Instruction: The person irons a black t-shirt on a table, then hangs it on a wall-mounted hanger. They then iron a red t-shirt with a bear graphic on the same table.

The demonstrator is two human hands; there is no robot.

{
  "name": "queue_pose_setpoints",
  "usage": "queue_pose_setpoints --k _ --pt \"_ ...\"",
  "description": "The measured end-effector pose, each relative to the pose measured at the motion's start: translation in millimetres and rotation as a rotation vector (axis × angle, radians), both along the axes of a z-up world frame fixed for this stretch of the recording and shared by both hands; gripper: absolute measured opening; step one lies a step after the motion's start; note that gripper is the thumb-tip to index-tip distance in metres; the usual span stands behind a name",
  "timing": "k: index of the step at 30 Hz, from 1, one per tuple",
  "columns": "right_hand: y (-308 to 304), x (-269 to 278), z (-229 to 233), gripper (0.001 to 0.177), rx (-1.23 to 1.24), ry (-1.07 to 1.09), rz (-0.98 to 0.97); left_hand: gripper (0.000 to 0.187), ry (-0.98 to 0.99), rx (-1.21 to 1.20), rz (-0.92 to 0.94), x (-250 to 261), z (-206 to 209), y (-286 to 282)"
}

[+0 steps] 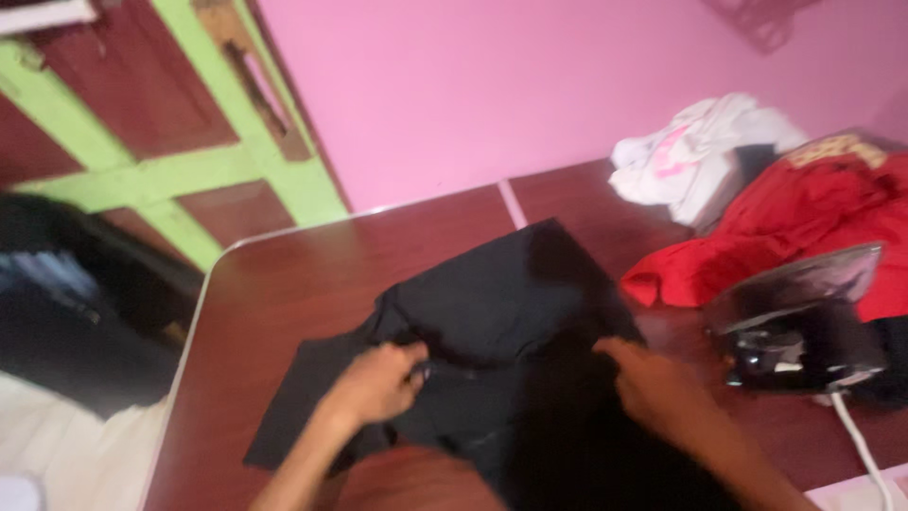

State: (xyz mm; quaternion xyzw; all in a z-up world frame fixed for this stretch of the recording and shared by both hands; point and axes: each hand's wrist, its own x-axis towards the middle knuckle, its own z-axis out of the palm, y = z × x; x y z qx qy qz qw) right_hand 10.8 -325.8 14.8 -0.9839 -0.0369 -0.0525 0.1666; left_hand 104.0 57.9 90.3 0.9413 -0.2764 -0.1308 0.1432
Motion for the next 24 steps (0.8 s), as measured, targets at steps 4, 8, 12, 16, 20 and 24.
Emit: queue_pose_setpoints --k 4,8,12,16,20,24 --pt "7.5 -13.1 -6.8 0.069 -0.110 0.086 0.113 0.048 0.165 0.151 -0.024 3.5 -8.4 -16.7" --pt "-0.4 -40.9 65.8 0.080 0.080 0.038 0.302 0.071 -0.019 0.015 -0.061 9.8 51.4 -38.6" --pt "-38.2 -40.4 139.2 0.065 0.081 -0.161 0.287 0.078 -0.190 -0.112 -0.108 17.4 121.4 -74.8" --pt "-73.0 -22.1 205.6 0.058 0.189 -0.273 0.088 0.078 -0.391 -0.288 -0.202 33.4 172.1 -118.4" --pt "-98.9 21.9 264.7 0.063 0.013 -0.310 -0.238 0.068 -0.571 -0.422 -0.268 78.4 204.6 -159.7" --pt "-138.6 88.3 291.7 0.063 -0.085 -0.382 -0.298 0.064 -0.773 -0.430 -0.304 142.1 229.7 -212.2"
